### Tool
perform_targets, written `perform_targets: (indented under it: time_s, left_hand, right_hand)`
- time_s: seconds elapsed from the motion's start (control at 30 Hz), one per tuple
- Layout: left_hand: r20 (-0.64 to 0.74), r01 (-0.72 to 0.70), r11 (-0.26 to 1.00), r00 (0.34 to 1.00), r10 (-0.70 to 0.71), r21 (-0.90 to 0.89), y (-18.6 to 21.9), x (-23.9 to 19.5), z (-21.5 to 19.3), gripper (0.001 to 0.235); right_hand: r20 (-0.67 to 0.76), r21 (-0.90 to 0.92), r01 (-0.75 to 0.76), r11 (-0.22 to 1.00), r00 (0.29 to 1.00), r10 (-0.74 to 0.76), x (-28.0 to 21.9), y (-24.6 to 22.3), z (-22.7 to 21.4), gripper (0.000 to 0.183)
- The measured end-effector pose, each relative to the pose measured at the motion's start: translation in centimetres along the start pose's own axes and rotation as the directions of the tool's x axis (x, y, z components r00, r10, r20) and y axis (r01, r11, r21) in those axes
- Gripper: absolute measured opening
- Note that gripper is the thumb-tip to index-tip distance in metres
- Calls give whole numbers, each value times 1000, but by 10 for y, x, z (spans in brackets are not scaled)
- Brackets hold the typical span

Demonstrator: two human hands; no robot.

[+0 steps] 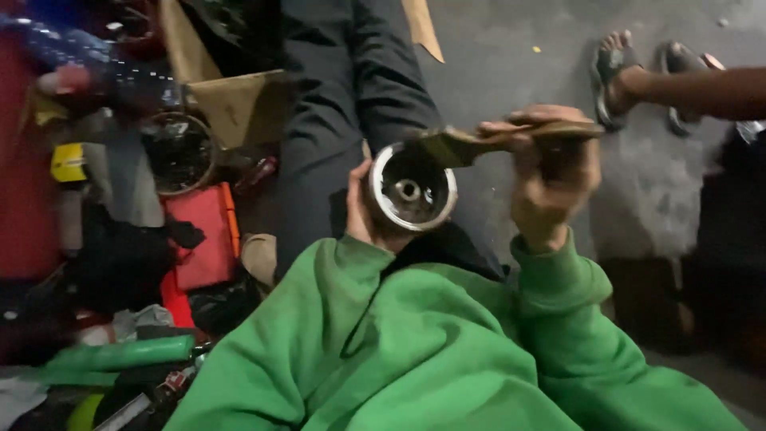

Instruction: Cleaning a motorcycle flywheel using a brush and cleaning solvent while sitting on the workshop floor.

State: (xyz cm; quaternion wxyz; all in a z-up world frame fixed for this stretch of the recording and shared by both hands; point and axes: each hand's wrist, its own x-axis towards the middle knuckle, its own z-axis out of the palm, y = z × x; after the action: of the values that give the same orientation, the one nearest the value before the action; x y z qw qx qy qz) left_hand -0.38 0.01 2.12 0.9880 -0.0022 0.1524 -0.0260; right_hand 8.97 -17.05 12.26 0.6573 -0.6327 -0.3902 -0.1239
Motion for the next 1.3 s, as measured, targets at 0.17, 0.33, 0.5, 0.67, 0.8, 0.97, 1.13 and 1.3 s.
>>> perform_targets:
  time_s: [0.17, 0.33, 0.5, 0.67, 0.8, 0.97, 1.13, 1.3]
  left_hand:
    - [65, -76, 996, 995, 73, 39, -4, 10, -28, 50]
    - [-57, -14, 997, 998, 19, 81, 2, 11, -26, 52]
    - [79, -288, 820, 955, 287, 495, -3, 12, -35, 71]
    - [103, 198, 973, 977, -186, -118, 5, 8, -18, 76]
    - [12, 103, 989, 995, -103, -101, -17, -12, -38, 71]
    - [9, -110, 975, 994, 110, 192, -10, 8, -26, 62]
    - [305, -21, 991, 952, -20, 130, -13, 4, -10, 68]
    - [318, -128, 979, 945, 72, 158, -8, 13, -46, 60]
  right_hand:
    - [-4, -18, -102, 995, 995, 102, -26, -11, -17, 14]
    - [-5, 34, -103, 994, 995, 104, -5, 3, -7, 20]
    - [-62, 177, -68, 982, 995, 80, -5, 2, -13, 16]
    - [106, 117, -47, 992, 994, 35, -3, 4, -3, 20]
    - [-67, 53, 10, 999, 998, -7, -11, -8, -8, 17]
    - [131, 94, 60, 994, 989, -72, -13, -3, -18, 25]
    - [-36, 182, 117, 976, 993, -112, -2, 6, -39, 20]
    - [100, 247, -98, 964, 992, 75, -26, -1, -46, 23]
